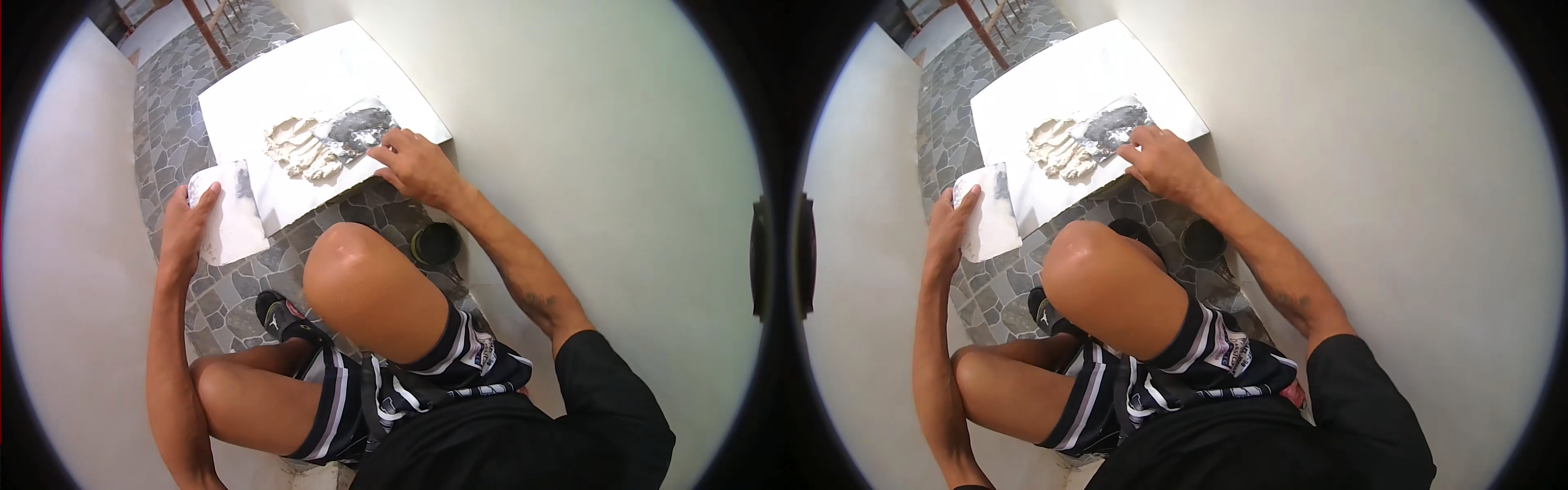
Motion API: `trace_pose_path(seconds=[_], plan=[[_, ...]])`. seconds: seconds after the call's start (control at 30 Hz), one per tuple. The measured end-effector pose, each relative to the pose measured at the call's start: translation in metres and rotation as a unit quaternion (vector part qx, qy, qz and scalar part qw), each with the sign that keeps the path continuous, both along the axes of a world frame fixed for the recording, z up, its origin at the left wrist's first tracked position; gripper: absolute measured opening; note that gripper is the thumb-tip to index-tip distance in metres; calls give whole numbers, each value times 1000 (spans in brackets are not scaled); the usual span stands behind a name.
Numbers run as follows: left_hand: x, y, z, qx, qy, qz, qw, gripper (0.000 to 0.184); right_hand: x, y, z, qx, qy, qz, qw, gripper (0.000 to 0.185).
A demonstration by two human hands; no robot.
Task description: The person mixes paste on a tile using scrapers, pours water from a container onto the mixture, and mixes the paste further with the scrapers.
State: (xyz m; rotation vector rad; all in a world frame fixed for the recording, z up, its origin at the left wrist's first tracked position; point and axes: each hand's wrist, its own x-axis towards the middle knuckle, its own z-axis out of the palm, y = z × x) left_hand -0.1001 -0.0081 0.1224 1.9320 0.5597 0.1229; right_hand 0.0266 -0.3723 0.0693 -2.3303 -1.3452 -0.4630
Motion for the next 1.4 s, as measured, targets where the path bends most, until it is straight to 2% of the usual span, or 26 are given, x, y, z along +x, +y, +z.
trace_pose_path(seconds=[0.1,0.37,0.53,0.73,0.83,0.93,1.0,1.07,1.2,1.23,1.33,1.4], plan=[[-1,-3,6,1,4,-2,1000,42,27,18,-3,-77,-52,42,995,19],[-5,-6,12,-7,1,-7,1000,41,57,35,1,-171,-125,83,974,7],[-8,-10,18,1,-23,-15,1000,42,60,47,21,-197,-168,91,962,8],[-8,-13,19,-16,-15,-2,1000,43,89,83,62,-184,-147,38,971,9],[-5,-11,13,-20,-27,-3,999,43,105,102,76,-255,-127,72,956,13],[-1,-16,12,-52,-2,3,999,41,114,122,93,-336,-50,28,940,17],[2,-13,6,-79,7,-16,997,40,115,128,107,-286,-53,10,957,22],[6,-11,0,-110,10,-26,994,40,115,128,127,-223,41,-21,974,26],[10,-16,0,-136,-42,-28,989,41,124,103,139,-143,162,-132,967,30],[10,-20,2,-139,-55,-29,988,42,142,90,116,-38,245,-131,960,29],[12,-19,-2,-146,-88,-25,985,43,158,42,87,36,475,-170,863,21],[14,-16,-8,-144,-99,-12,985,43,151,21,70,56,522,-237,817,19]])
